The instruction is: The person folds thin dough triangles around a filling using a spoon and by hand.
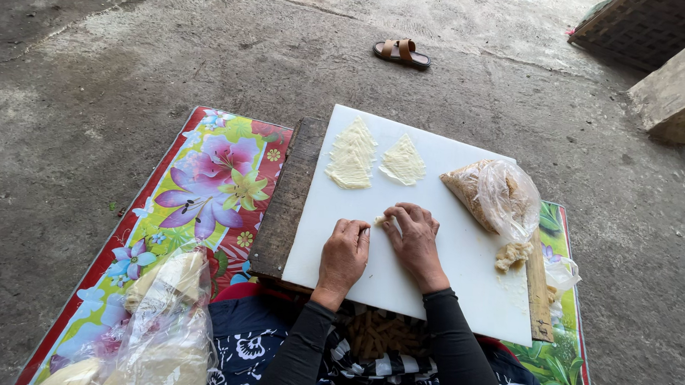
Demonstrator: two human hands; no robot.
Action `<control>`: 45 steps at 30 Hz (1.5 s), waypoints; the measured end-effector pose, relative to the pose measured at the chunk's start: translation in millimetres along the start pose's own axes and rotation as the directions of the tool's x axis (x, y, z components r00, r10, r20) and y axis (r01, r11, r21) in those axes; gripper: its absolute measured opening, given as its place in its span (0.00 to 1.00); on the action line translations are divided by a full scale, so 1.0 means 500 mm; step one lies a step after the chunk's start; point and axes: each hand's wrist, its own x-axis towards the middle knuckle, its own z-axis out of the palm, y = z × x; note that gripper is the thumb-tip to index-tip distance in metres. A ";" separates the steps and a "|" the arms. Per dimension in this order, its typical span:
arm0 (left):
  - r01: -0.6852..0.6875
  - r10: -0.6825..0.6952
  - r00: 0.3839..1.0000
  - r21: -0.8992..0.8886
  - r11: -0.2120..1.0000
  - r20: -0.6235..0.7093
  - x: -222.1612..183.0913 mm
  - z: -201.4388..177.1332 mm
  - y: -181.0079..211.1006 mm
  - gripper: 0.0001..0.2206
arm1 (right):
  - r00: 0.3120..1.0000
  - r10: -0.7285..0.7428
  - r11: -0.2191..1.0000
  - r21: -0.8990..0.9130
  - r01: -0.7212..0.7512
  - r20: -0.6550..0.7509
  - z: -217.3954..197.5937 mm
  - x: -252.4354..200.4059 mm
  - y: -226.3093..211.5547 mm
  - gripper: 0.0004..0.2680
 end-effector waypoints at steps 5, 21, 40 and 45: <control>0.002 -0.002 1.000 0.002 1.000 -0.006 0.002 0.002 -0.003 0.08 | 1.000 -0.014 0.999 -0.041 0.013 -0.016 0.003 0.015 -0.014 0.05; -0.029 -0.050 0.960 -0.274 0.961 -0.275 -0.003 -0.004 -0.020 0.09 | 0.987 -0.130 0.977 0.155 0.144 -0.094 -0.142 -0.171 -0.143 0.10; 0.015 -0.106 0.949 -0.293 0.956 -0.298 0.006 -0.001 -0.030 0.12 | 0.959 -0.179 0.955 0.196 0.223 -0.220 0.078 0.158 -0.102 0.16; 0.121 -0.162 0.964 -0.197 0.973 -0.211 0.028 0.004 -0.035 0.14 | 0.984 -0.162 0.959 0.225 0.175 -0.072 -0.092 -0.009 -0.076 0.15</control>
